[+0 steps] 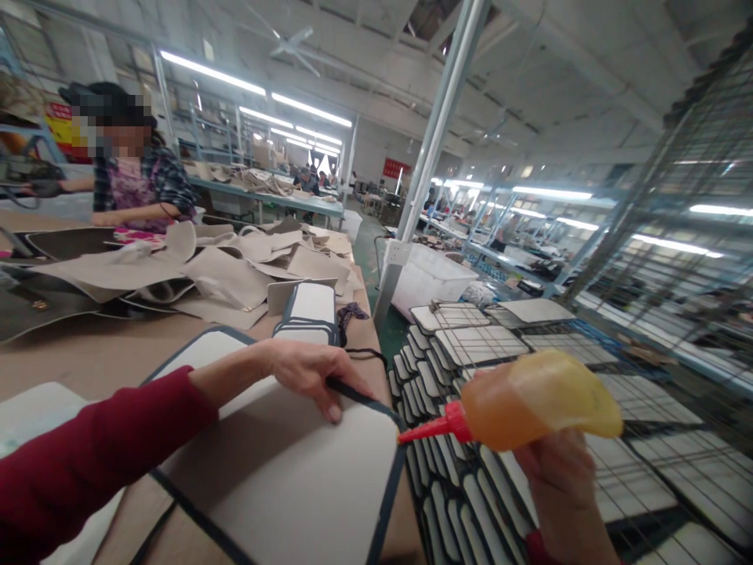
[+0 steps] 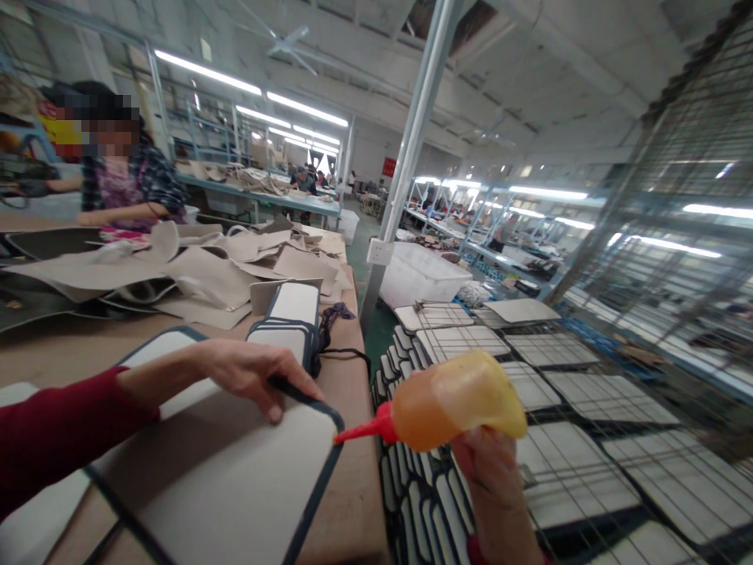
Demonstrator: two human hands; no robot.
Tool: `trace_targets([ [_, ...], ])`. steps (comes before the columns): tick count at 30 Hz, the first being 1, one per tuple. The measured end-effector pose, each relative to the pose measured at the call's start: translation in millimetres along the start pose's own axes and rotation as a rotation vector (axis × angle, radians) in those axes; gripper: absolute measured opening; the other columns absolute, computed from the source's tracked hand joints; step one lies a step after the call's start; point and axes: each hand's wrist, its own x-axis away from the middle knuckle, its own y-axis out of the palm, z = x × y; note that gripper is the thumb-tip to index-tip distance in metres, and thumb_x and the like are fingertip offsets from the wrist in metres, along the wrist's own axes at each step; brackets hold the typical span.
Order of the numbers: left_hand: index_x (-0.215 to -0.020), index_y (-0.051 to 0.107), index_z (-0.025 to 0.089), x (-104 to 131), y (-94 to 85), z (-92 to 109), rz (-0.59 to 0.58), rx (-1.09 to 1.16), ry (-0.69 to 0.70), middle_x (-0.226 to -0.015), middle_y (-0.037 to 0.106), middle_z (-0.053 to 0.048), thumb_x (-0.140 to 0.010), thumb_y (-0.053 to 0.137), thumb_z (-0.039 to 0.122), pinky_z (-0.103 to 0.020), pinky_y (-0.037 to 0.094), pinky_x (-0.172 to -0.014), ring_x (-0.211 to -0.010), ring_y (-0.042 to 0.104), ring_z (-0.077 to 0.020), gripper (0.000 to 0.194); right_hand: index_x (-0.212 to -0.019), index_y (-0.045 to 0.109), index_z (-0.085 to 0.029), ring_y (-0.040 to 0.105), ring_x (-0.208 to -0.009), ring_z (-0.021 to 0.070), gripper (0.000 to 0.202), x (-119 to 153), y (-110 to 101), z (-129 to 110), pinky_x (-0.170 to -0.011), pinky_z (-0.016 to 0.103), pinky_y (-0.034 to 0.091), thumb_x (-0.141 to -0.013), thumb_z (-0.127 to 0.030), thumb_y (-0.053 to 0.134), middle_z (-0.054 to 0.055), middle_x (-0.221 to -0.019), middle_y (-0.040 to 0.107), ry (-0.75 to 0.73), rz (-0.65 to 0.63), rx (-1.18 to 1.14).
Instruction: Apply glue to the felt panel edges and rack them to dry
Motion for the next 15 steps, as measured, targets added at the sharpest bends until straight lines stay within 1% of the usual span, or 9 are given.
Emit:
trace_targets([
  [2, -0.125, 0.057, 0.009, 0, -1.4, -5, 0.027, 0.022, 0.015, -0.106, 0.069, -0.008, -0.068, 0.074, 0.032, -0.019, 0.048, -0.076, -0.095, 0.062, -0.0216, 0.064, -0.108, 0.061, -0.03, 0.064, -0.093, 0.0253, 0.046, 4, -1, -1, -0.072, 0.035, 0.056, -0.064, -0.035, 0.071, 0.002, -0.09, 0.07, 0.006, 0.056, 0.02],
  [4, -0.125, 0.057, 0.011, 0, -3.3, -11, 0.046, 0.048, 0.035, -0.108, 0.068, -0.007, -0.069, 0.074, 0.032, -0.019, 0.048, -0.076, -0.095, 0.062, -0.0208, 0.063, -0.109, 0.06, -0.03, 0.064, -0.092, 0.0242, 0.048, 6, 1, -3, -0.068, 0.032, 0.057, -0.063, -0.033, 0.071, 0.002, -0.091, 0.07, 0.016, 0.08, -0.01],
  [9, -0.125, 0.057, 0.013, 2, -8.7, -25, 0.072, 0.139, 0.076, -0.109, 0.067, -0.006, -0.074, 0.069, 0.03, -0.02, 0.048, -0.077, -0.092, 0.062, -0.019, 0.055, -0.104, 0.062, -0.031, 0.066, -0.082, 0.02, 0.051, 5, 10, -2, -0.062, 0.025, 0.056, -0.055, -0.029, 0.076, -0.001, -0.087, 0.07, 0.0, 0.122, -0.071],
  [11, -0.124, 0.057, 0.013, 2, -10.8, -29, 0.075, 0.167, 0.075, -0.109, 0.068, -0.006, -0.076, 0.068, 0.029, -0.02, 0.049, -0.077, -0.09, 0.063, -0.0183, 0.052, -0.106, 0.061, -0.032, 0.066, -0.081, 0.0222, 0.054, 4, 8, 2, -0.059, 0.028, 0.057, -0.055, -0.034, 0.076, 0.0, -0.089, 0.07, 0.006, 0.094, -0.044],
  [13, -0.126, 0.056, 0.013, 2, -12.8, -32, 0.082, 0.186, 0.068, -0.109, 0.068, -0.006, -0.076, 0.067, 0.027, -0.021, 0.049, -0.078, -0.089, 0.063, -0.0182, 0.053, -0.111, 0.058, -0.034, 0.066, -0.085, 0.0255, 0.052, 3, 1, 8, -0.061, 0.035, 0.058, -0.061, -0.044, 0.07, 0.001, -0.092, 0.07, -0.008, 0.017, 0.048],
  [15, -0.126, 0.055, 0.014, 2, -15.0, -34, 0.098, 0.195, 0.063, -0.109, 0.068, -0.006, -0.075, 0.067, 0.026, -0.022, 0.049, -0.079, -0.089, 0.064, -0.018, 0.053, -0.111, 0.058, -0.035, 0.065, -0.09, 0.0278, 0.046, 2, -8, 14, -0.068, 0.042, 0.057, -0.069, -0.053, 0.058, 0.002, -0.092, 0.069, -0.026, -0.077, 0.176],
])
